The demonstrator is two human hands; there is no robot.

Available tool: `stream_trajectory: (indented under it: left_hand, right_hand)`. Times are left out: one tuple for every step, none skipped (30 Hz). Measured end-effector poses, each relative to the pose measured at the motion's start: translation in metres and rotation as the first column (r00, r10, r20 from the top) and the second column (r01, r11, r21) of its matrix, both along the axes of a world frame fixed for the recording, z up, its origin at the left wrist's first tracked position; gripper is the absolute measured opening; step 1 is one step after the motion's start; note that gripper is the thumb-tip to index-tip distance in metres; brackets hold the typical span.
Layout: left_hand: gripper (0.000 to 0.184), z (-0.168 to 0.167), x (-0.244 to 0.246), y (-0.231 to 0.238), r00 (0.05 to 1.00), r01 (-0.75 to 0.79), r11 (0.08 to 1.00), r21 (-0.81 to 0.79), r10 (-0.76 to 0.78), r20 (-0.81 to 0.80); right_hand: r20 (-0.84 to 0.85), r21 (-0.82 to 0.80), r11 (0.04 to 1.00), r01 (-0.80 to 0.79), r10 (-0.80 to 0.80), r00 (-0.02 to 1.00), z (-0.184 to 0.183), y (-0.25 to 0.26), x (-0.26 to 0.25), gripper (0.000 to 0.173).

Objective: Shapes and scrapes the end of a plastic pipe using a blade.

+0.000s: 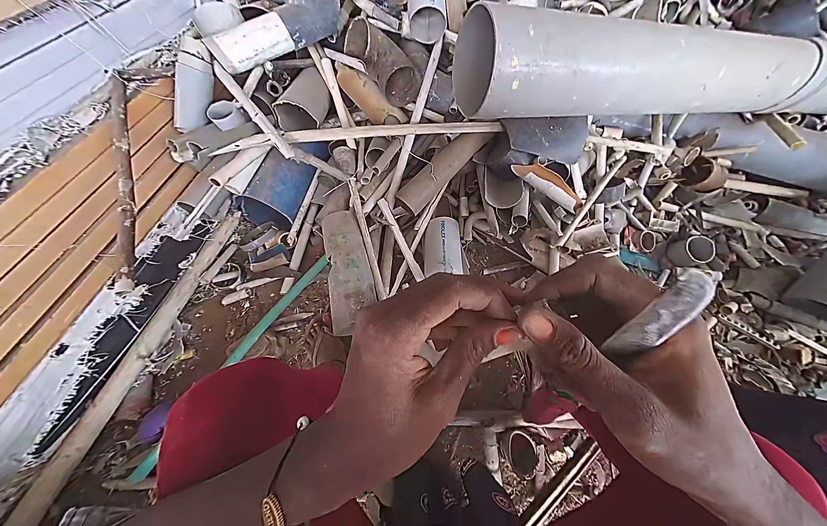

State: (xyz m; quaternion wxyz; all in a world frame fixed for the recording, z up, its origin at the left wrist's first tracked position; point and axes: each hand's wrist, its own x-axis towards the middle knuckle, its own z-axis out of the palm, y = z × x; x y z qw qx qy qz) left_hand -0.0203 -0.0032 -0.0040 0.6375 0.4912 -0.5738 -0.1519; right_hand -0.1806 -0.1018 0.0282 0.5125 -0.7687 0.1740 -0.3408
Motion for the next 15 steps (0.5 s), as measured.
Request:
stream_trajectory:
  left_hand:
    - [0.016,0.000,0.000,0.000,1.000,-0.001,1.000,0.024,0.002,-0.020]
    - [0.016,0.000,0.000,0.001,0.999,-0.012,0.998,0.062,0.015,-0.043]
    - [0.014,0.002,0.001,0.002,0.996,-0.022,0.994,0.109,0.031,-0.082]
    - [0.013,0.004,0.004,0.001,0.989,-0.025,0.987,0.157,0.048,-0.141]
    - [0.013,0.006,0.008,0.001,0.973,-0.015,0.980,0.200,0.060,-0.221]
    - [0.013,0.010,0.012,0.000,0.945,0.016,0.973,0.232,0.062,-0.322]
    - [0.013,0.014,0.015,0.000,0.902,0.054,0.966,0.252,0.061,-0.427]
    - [0.013,0.017,0.017,-0.001,0.860,0.077,0.962,0.263,0.070,-0.506]
    - [0.013,0.018,0.019,-0.001,0.840,0.086,0.960,0.268,0.075,-0.538]
    - [0.013,0.016,0.020,-0.001,0.848,0.085,0.958,0.273,0.074,-0.524]
    - [0.013,0.013,0.019,0.000,0.874,0.076,0.956,0.282,0.072,-0.480]
    - [0.014,0.010,0.019,0.001,0.903,0.071,0.954,0.290,0.062,-0.426]
    - [0.019,0.007,0.019,0.002,0.922,0.073,0.953,0.294,0.047,-0.383]
    - [0.025,0.004,0.018,0.003,0.935,0.070,0.958,0.278,0.033,-0.352]
    - [0.025,0.001,0.017,0.003,0.935,0.070,0.973,0.220,0.013,-0.355]
  right_hand:
    - [0.003,-0.005,1.000,-0.020,0.020,1.000,0.000,0.000,0.000,0.009]
    - [0.007,-0.014,0.998,-0.060,0.060,0.998,0.000,0.000,-0.001,0.009]
    - [0.014,-0.035,0.994,-0.106,0.107,0.994,0.000,0.000,-0.002,0.012]
    - [0.017,-0.062,0.986,-0.156,0.157,0.987,0.001,0.000,-0.003,0.016]
    - [0.008,-0.089,0.975,-0.205,0.206,0.978,0.001,0.001,-0.004,0.019]
    - [-0.005,-0.110,0.962,-0.249,0.249,0.968,0.002,0.001,-0.005,0.022]
    - [-0.021,-0.127,0.951,-0.282,0.281,0.959,0.004,0.001,-0.007,0.022]
    - [-0.033,-0.133,0.945,-0.299,0.297,0.954,0.004,0.001,-0.008,0.023]
    - [-0.030,-0.123,0.944,-0.305,0.304,0.952,0.004,0.000,-0.009,0.023]
    - [-0.023,-0.105,0.946,-0.306,0.305,0.952,0.004,-0.002,-0.010,0.024]
    - [-0.022,-0.088,0.950,-0.300,0.299,0.954,0.004,-0.004,-0.012,0.026]
    - [-0.020,-0.074,0.954,-0.290,0.290,0.957,0.004,-0.007,-0.014,0.027]
    - [-0.015,-0.066,0.958,-0.279,0.278,0.960,0.005,-0.009,-0.015,0.027]
    - [-0.001,-0.052,0.962,-0.267,0.267,0.964,0.005,-0.011,-0.016,0.027]
    - [0.019,-0.032,0.966,-0.257,0.257,0.966,0.006,-0.012,-0.017,0.027]
